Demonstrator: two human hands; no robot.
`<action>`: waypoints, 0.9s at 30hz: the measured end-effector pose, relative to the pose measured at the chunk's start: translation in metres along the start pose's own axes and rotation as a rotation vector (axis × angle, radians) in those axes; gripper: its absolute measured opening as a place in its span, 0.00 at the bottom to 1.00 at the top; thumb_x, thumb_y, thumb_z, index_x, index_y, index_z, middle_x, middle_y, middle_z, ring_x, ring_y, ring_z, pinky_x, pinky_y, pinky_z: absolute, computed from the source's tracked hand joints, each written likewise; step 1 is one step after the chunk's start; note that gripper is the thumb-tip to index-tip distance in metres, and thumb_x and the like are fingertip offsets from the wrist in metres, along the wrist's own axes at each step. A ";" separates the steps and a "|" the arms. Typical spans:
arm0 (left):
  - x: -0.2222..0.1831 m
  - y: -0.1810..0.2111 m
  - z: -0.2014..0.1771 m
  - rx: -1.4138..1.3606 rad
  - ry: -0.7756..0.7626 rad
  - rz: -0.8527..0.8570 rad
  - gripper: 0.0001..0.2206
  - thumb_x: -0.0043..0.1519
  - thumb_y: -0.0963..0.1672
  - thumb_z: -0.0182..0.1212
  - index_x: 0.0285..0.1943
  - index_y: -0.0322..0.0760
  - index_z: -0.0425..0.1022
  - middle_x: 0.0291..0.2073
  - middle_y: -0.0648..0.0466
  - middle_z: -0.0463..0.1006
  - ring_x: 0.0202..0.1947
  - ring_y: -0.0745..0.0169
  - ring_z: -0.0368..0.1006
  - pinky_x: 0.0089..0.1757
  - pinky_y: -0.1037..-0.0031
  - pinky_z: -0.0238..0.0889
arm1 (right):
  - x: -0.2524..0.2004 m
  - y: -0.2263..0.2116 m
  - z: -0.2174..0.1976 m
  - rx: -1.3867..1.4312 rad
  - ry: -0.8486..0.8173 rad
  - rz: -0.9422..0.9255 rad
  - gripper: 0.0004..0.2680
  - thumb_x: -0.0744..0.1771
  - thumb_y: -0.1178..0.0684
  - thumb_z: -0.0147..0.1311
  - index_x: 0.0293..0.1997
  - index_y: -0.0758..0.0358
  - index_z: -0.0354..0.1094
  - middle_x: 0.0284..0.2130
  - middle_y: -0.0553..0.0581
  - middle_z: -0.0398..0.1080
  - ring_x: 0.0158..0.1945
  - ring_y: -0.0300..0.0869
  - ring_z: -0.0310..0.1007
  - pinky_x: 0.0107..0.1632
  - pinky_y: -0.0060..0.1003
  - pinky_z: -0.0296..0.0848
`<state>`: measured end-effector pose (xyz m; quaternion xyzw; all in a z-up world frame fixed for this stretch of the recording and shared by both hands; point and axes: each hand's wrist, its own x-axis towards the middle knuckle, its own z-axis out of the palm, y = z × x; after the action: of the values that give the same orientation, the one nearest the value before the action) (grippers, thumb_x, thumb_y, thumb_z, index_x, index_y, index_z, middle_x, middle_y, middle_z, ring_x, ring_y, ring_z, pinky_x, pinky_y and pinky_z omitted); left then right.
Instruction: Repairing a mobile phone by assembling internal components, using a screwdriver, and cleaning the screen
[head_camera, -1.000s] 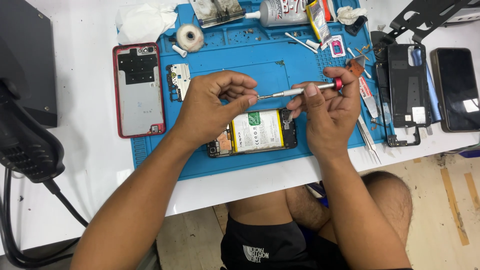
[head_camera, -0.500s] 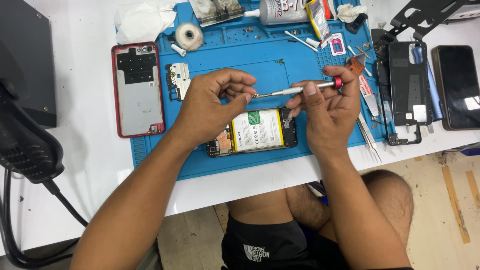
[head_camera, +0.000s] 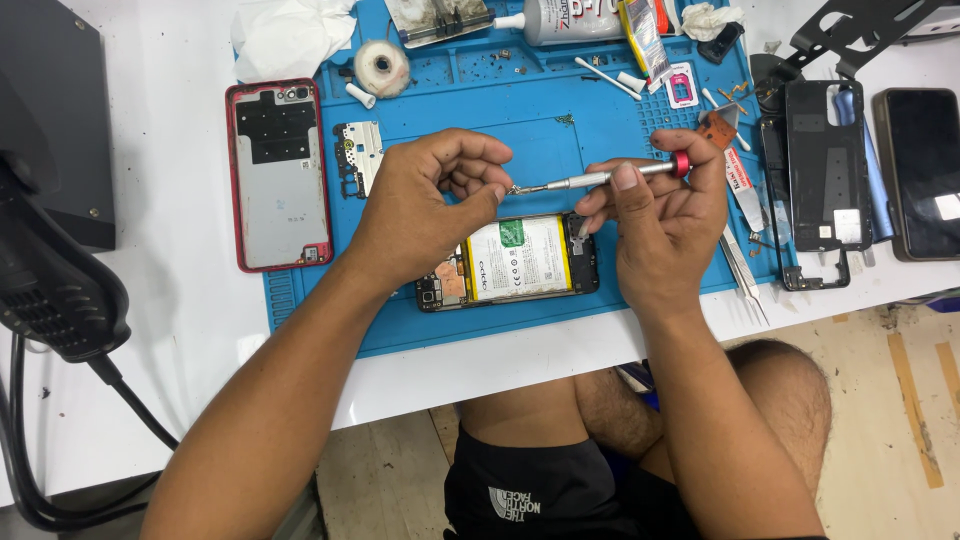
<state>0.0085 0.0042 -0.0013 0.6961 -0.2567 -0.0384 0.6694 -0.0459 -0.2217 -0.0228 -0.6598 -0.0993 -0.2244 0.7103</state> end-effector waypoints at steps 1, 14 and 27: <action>0.000 0.000 0.000 0.000 0.000 0.000 0.12 0.58 0.36 0.65 0.51 0.30 0.78 0.35 0.48 0.84 0.32 0.72 0.76 0.38 0.79 0.70 | 0.000 0.000 0.000 0.000 0.000 0.000 0.12 0.73 0.59 0.48 0.60 0.68 0.47 0.39 0.74 0.74 0.33 0.46 0.79 0.33 0.32 0.83; 0.000 0.001 0.001 -0.004 0.023 -0.025 0.12 0.60 0.35 0.59 0.53 0.27 0.78 0.35 0.45 0.83 0.31 0.71 0.75 0.35 0.79 0.69 | -0.001 0.001 -0.002 0.015 0.024 -0.004 0.12 0.73 0.59 0.47 0.60 0.67 0.46 0.40 0.73 0.74 0.33 0.46 0.79 0.33 0.32 0.83; -0.002 0.001 0.002 0.010 -0.011 -0.022 0.13 0.61 0.36 0.58 0.54 0.25 0.78 0.35 0.44 0.83 0.31 0.69 0.73 0.35 0.78 0.68 | 0.000 0.002 -0.003 0.024 0.044 -0.004 0.12 0.73 0.59 0.47 0.60 0.67 0.47 0.40 0.73 0.74 0.32 0.46 0.79 0.32 0.32 0.82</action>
<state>0.0059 0.0033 -0.0009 0.7019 -0.2528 -0.0481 0.6641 -0.0457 -0.2240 -0.0254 -0.6458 -0.0876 -0.2393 0.7197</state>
